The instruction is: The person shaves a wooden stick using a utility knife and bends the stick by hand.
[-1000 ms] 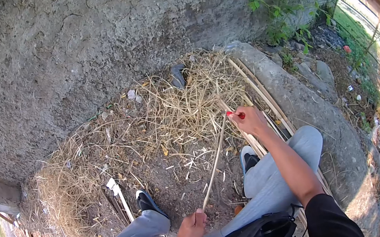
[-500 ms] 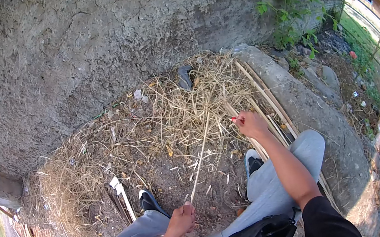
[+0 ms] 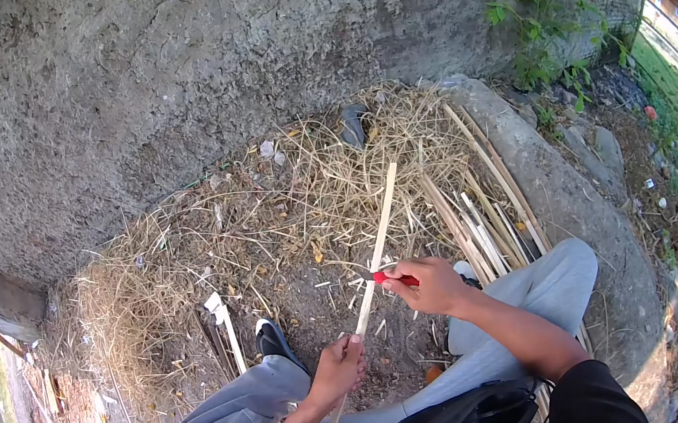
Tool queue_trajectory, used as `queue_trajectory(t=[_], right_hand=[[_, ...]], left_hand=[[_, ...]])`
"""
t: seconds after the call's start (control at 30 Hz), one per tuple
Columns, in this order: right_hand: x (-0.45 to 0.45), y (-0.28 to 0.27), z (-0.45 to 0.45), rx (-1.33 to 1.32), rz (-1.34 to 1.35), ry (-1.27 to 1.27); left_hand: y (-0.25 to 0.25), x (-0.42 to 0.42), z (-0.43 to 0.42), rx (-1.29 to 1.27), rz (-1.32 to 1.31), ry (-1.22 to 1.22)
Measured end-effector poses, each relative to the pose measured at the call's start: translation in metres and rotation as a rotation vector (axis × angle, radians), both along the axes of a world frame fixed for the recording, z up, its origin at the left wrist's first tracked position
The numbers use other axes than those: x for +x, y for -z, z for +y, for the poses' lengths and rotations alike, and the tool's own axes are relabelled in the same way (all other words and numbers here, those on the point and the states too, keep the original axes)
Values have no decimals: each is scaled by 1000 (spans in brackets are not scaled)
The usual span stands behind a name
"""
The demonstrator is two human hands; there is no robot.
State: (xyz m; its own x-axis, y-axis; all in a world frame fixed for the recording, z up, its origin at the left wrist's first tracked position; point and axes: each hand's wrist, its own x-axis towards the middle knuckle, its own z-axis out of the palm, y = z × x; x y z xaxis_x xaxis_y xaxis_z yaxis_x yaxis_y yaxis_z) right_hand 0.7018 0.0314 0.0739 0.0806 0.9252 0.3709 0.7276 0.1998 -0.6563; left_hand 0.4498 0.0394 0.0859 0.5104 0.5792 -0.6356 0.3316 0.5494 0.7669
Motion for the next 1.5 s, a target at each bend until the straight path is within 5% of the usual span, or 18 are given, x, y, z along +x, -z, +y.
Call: queue_trajectory(t=[0.77, 1.5], right_hand=[[-4, -19, -7, 314, -163, -40], [24, -4, 7, 212, -114, 33]], left_hand=[[-27, 4, -16, 244, -32, 2], [-17, -1, -28, 422, 98, 94]])
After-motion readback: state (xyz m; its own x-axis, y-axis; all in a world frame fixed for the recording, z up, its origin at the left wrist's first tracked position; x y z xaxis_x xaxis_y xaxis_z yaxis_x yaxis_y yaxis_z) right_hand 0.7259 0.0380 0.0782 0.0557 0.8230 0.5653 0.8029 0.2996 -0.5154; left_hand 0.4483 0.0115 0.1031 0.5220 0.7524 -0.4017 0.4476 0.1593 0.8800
